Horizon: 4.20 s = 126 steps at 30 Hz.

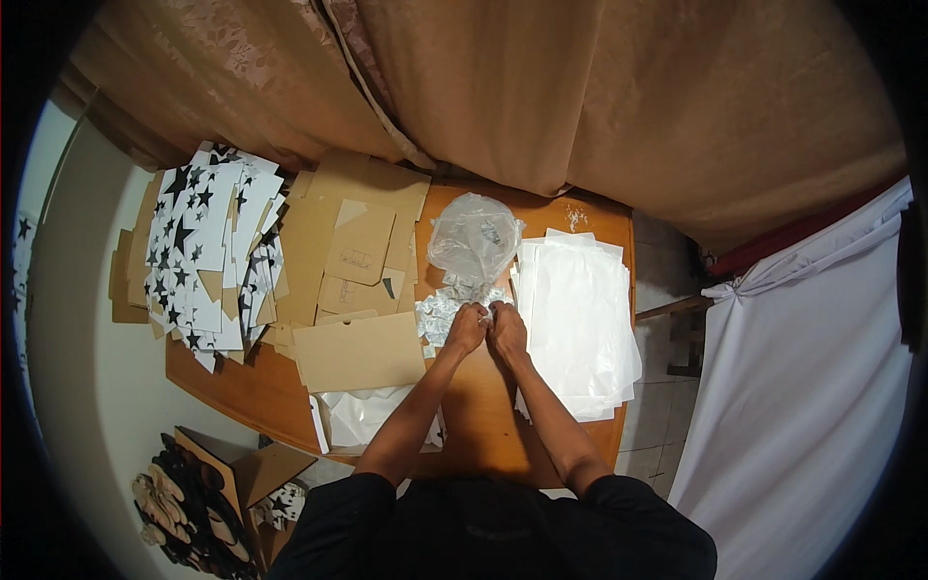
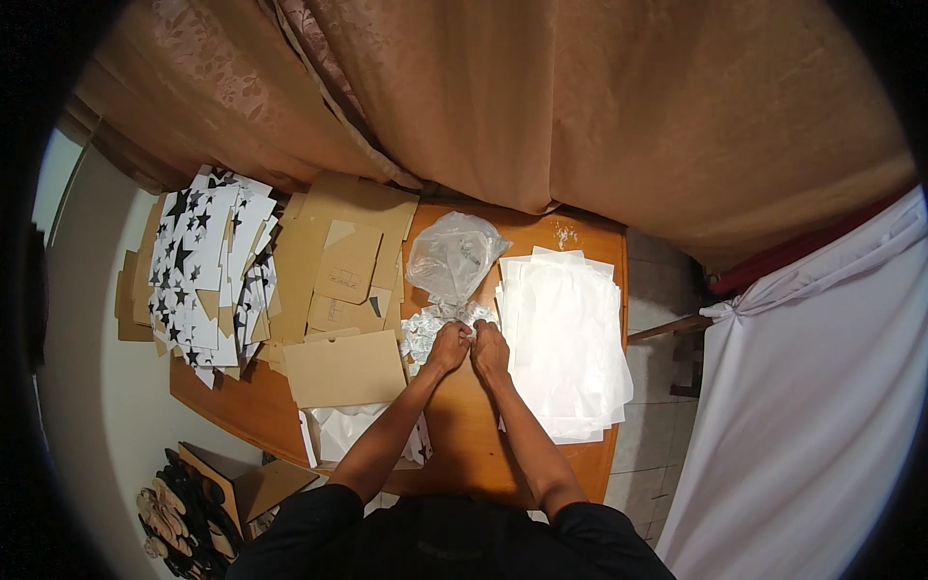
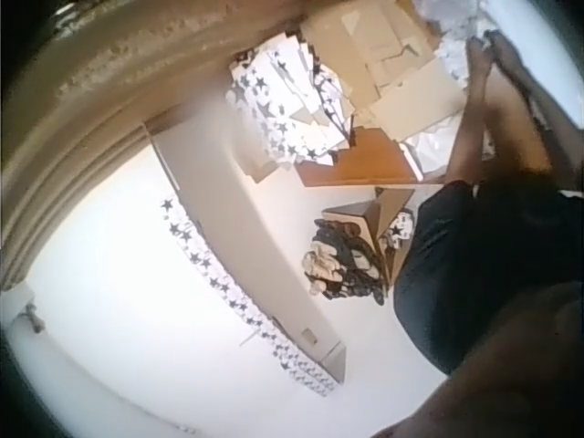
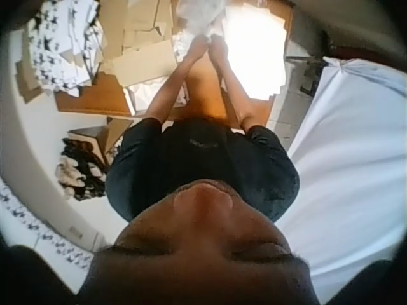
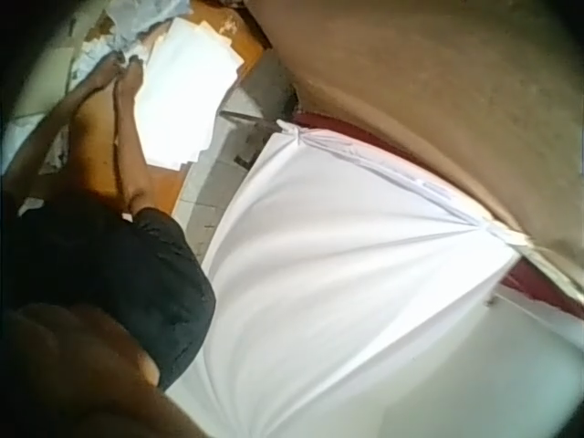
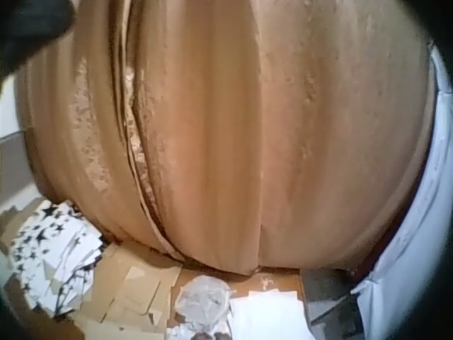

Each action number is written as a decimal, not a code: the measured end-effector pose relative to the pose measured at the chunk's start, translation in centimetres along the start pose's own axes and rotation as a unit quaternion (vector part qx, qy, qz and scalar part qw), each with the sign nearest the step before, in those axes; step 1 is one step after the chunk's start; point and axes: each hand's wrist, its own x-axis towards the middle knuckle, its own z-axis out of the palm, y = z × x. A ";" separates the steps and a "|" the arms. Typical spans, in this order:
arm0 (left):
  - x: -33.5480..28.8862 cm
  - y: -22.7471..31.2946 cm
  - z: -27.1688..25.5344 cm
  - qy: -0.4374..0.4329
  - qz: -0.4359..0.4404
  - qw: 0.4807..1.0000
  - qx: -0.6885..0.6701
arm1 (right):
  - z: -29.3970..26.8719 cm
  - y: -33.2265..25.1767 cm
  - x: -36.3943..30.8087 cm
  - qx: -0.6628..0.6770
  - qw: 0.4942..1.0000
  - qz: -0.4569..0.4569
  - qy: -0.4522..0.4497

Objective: The recorder is folding flat cardboard components into shoe boxes and placing tissue paper inside them.

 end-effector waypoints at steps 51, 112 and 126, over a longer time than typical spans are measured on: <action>-26.8 -10.5 -25.7 -0.019 0.027 0.984 -0.174 | 5.7 -25.2 -16.4 0.142 0.977 0.074 -0.138; -37.6 -7.8 -20.7 0.105 0.189 0.932 0.291 | 1.9 -21.2 -25.0 -0.185 0.949 -0.246 -0.072; -37.3 -8.0 -20.0 0.086 0.245 0.936 0.239 | 1.9 -20.8 -25.1 -0.171 0.945 -0.266 -0.080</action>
